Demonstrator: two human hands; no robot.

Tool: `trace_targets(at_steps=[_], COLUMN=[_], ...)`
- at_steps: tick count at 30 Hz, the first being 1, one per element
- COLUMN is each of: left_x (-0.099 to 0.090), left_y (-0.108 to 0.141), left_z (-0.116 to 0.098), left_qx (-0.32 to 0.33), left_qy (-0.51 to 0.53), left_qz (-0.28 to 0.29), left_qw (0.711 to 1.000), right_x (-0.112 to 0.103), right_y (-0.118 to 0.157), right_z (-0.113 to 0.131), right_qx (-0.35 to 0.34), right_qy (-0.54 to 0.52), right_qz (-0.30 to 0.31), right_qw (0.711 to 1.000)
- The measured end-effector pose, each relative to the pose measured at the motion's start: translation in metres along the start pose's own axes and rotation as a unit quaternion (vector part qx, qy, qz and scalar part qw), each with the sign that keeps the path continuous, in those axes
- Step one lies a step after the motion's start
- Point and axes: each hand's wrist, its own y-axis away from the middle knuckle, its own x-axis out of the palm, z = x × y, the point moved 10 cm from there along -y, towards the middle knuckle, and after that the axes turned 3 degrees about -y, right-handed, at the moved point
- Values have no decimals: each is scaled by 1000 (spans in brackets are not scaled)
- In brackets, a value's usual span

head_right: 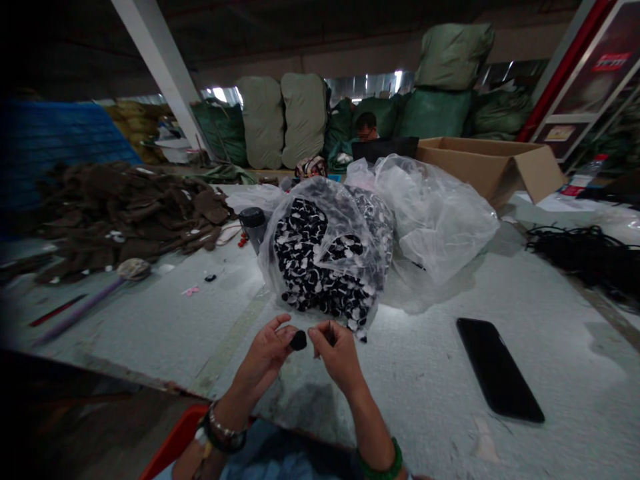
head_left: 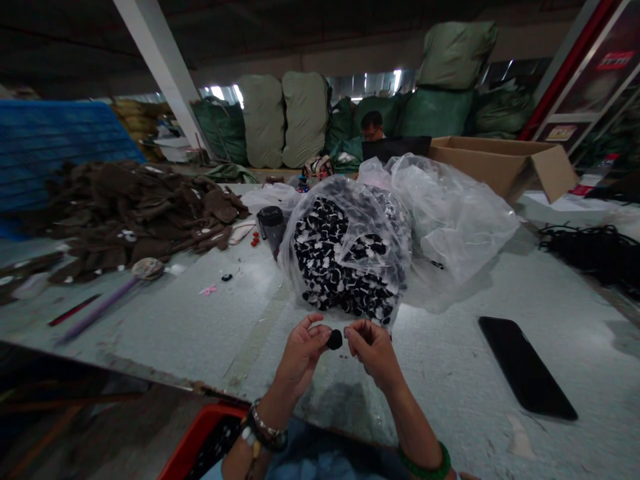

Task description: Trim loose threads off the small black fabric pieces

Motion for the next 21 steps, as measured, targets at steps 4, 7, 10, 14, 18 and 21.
trace_targets(at_steps=[4, 7, 10, 14, 18, 21], left_x=[-2, 2, 5, 3, 5, 8], left_y=[0, 3, 6, 7, 7, 7], left_z=[-2, -2, -1, 1, 3, 6], left_qx=[56, 75, 81, 87, 82, 60], left_qy=[-31, -45, -49, -61, -60, -28], left_qz=[-24, -27, -21, -25, -12, 10], left_qw=[998, 996, 995, 994, 995, 998], right_x=[2, 2, 3, 9, 5, -2], right_y=[8, 11, 11, 10, 9, 9], right_z=[10, 11, 11, 11, 9, 2], right_qx=[-42, -60, -69, -73, -72, -62], right_qy=[144, 199, 218, 209, 189, 120], right_qz=[-11, -35, -40, 12, -5, -62], right_qw=[989, 977, 973, 975, 979, 989])
